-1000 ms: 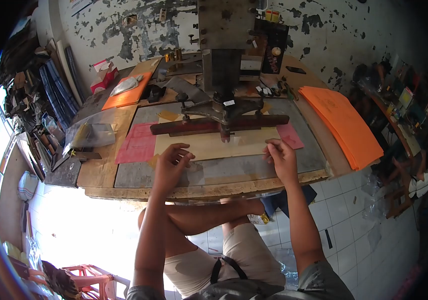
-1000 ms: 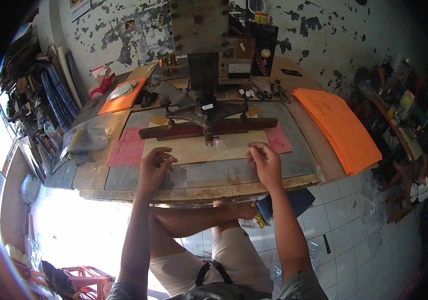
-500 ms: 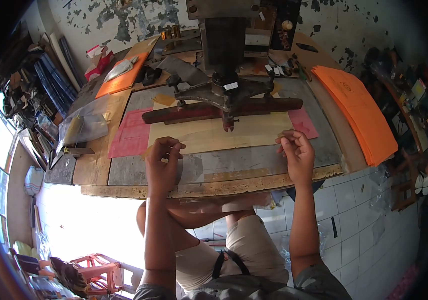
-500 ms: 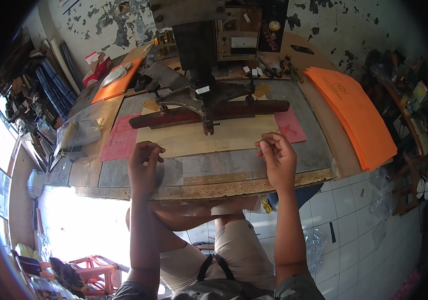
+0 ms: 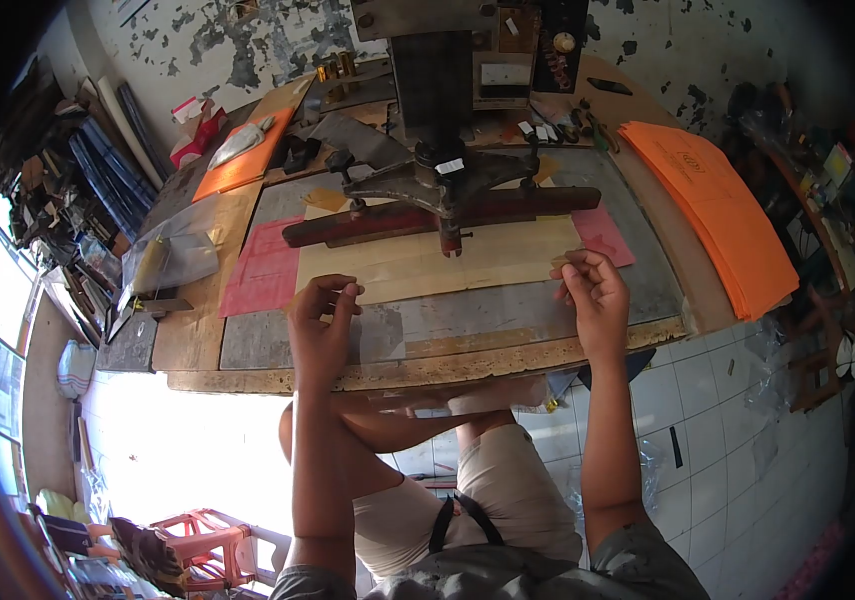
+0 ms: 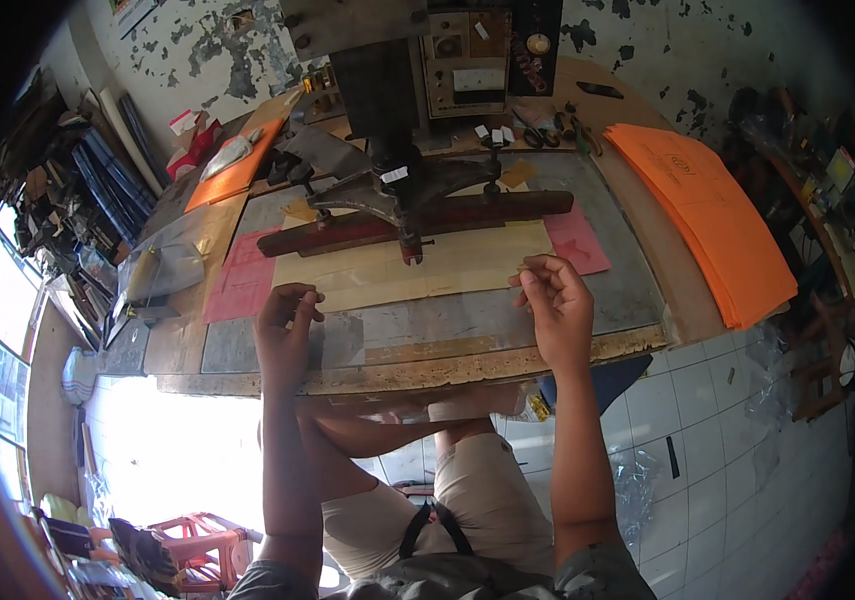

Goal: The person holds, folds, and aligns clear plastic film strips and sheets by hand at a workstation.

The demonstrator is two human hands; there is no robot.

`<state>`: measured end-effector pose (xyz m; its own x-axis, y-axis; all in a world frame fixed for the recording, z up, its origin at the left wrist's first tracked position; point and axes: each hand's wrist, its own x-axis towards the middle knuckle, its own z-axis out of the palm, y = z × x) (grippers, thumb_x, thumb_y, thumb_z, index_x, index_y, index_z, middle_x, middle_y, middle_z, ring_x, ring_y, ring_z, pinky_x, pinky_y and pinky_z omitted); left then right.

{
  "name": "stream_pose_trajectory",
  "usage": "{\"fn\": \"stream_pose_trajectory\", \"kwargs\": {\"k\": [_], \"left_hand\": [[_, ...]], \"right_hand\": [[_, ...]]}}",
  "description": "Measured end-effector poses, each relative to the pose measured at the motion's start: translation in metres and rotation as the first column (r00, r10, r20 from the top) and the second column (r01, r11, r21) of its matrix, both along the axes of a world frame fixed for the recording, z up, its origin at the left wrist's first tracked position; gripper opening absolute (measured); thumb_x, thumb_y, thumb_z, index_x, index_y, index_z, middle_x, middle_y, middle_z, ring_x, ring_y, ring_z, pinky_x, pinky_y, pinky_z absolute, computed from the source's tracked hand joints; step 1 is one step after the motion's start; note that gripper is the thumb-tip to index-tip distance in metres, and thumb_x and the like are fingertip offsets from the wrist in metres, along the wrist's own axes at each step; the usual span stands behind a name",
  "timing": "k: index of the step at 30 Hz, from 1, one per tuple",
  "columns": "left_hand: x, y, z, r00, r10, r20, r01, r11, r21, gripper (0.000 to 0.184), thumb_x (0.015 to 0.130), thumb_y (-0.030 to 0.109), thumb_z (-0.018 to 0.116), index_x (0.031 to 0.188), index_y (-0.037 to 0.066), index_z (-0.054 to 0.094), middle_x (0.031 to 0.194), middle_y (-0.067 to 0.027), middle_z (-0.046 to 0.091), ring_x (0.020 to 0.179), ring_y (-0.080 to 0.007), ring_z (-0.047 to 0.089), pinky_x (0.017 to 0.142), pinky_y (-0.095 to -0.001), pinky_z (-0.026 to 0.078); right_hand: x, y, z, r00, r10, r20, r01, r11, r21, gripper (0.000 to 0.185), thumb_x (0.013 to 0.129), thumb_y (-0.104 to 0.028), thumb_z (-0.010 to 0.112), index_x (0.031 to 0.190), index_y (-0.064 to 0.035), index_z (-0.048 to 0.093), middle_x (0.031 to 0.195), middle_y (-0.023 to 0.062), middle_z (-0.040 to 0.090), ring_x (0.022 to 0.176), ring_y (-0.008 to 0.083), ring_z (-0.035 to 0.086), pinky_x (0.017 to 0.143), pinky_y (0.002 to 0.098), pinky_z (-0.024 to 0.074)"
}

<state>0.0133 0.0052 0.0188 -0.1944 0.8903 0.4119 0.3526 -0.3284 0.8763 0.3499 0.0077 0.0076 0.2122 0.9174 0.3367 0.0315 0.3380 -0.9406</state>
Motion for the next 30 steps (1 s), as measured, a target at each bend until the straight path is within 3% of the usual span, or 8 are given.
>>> {"fn": "stream_pose_trajectory", "kwargs": {"k": [11,14,21,30], "left_hand": [[0.001,-0.003,0.004,0.999,-0.001,-0.044,0.001,1.000,-0.001,0.014,0.097,0.012,0.067,0.105,0.001,0.065,0.091,-0.0070,0.074,0.074,-0.0127,0.070,0.072,-0.0265,0.053],[0.001,-0.003,0.004,0.999,0.012,-0.047,-0.011,1.000,0.008,0.009,0.095,0.007,0.068,0.103,0.002,0.067,0.090,-0.0055,0.073,0.075,-0.0128,0.071,0.068,-0.0254,0.053],[-0.004,0.001,-0.004,0.998,-0.058,-0.013,0.059,0.994,0.089,0.004,0.094,-0.003,0.061,0.095,0.000,0.062,0.099,-0.0076,0.072,0.078,-0.0141,0.071,0.072,-0.0261,0.056],[-0.002,0.000,-0.001,0.997,-0.067,-0.025,0.069,0.995,0.071,0.003,0.095,-0.003,0.060,0.096,0.000,0.061,0.102,-0.0083,0.072,0.082,-0.0143,0.071,0.076,-0.0274,0.056]], "right_hand": [[-0.001,0.001,-0.001,0.999,0.005,-0.038,-0.005,1.000,0.015,0.017,0.102,-0.010,0.062,0.115,0.0020,0.061,0.099,0.0091,0.071,0.087,0.0114,0.066,0.074,0.0257,0.0518],[-0.001,-0.001,0.001,1.000,-0.005,-0.014,0.006,0.999,0.033,0.016,0.102,-0.010,0.062,0.114,0.0016,0.061,0.099,0.0087,0.071,0.091,0.0121,0.066,0.079,0.0266,0.0526],[0.005,0.005,-0.009,0.999,0.034,-0.034,-0.030,0.991,0.131,0.007,0.101,-0.003,0.060,0.107,-0.0004,0.062,0.102,0.0078,0.071,0.096,0.0140,0.066,0.092,0.0290,0.0509],[0.009,0.004,-0.010,0.996,0.075,-0.052,-0.069,0.992,0.110,0.003,0.099,0.002,0.059,0.099,-0.0010,0.060,0.105,0.0087,0.070,0.097,0.0154,0.065,0.093,0.0302,0.0498]]}}
